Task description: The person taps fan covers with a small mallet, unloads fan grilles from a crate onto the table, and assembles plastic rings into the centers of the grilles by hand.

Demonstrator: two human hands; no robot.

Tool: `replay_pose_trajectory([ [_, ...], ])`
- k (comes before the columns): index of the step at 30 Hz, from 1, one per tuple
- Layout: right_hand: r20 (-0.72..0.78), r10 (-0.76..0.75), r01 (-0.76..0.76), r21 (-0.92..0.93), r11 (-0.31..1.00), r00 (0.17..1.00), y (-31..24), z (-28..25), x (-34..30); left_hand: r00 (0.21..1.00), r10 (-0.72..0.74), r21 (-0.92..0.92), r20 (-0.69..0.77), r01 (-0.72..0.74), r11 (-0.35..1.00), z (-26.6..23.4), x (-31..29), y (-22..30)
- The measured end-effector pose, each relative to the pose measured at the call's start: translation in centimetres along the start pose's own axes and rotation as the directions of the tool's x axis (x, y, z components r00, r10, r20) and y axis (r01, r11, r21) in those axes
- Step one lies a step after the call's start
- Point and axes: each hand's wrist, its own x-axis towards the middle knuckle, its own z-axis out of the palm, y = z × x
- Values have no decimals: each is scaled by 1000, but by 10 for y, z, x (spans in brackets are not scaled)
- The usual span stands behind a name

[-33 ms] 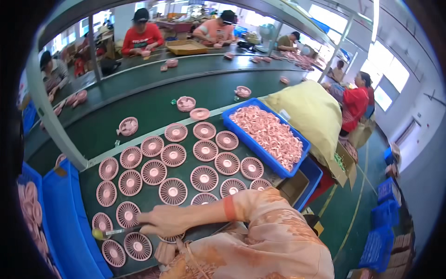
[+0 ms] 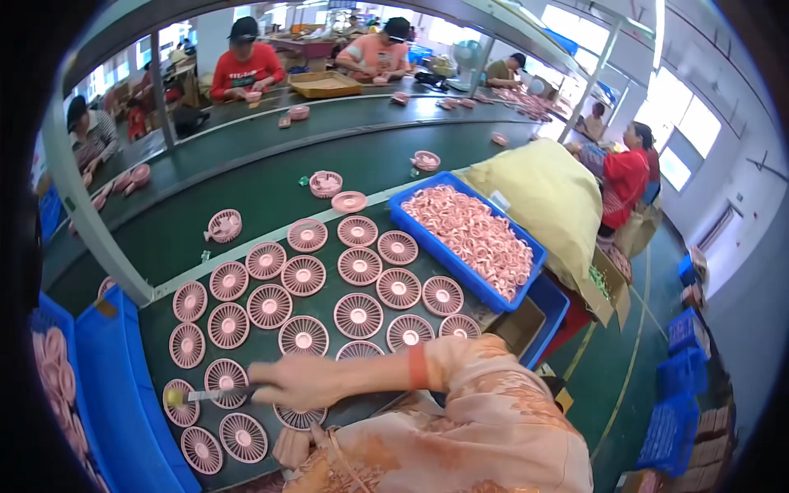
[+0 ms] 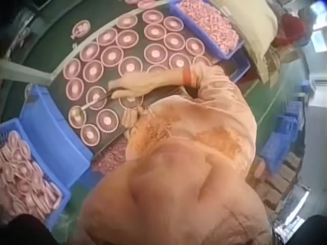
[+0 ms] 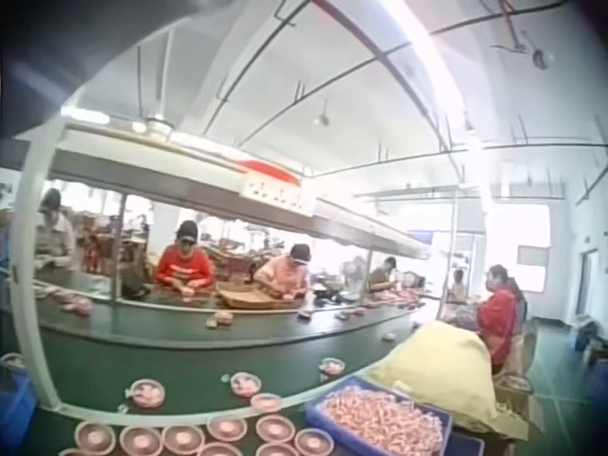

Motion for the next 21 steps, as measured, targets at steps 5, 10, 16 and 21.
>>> replay_pose_trajectory([
  [5,-728,139,-328,-123,937,671,51,-43,-95,996,65,-37,54,-63,997,0,7,-4],
  [10,-989,46,-745,-77,662,143,104,-108,-193,992,50,-16,115,-49,999,-2,10,-4],
  [16,-997,70,-869,63,490,-33,134,-137,-291,971,35,-93,236,-13,996,3,30,9],
  [21,-926,378,-656,275,702,17,104,-66,-270,954,54,-28,295,-48,998,5,38,26],
])
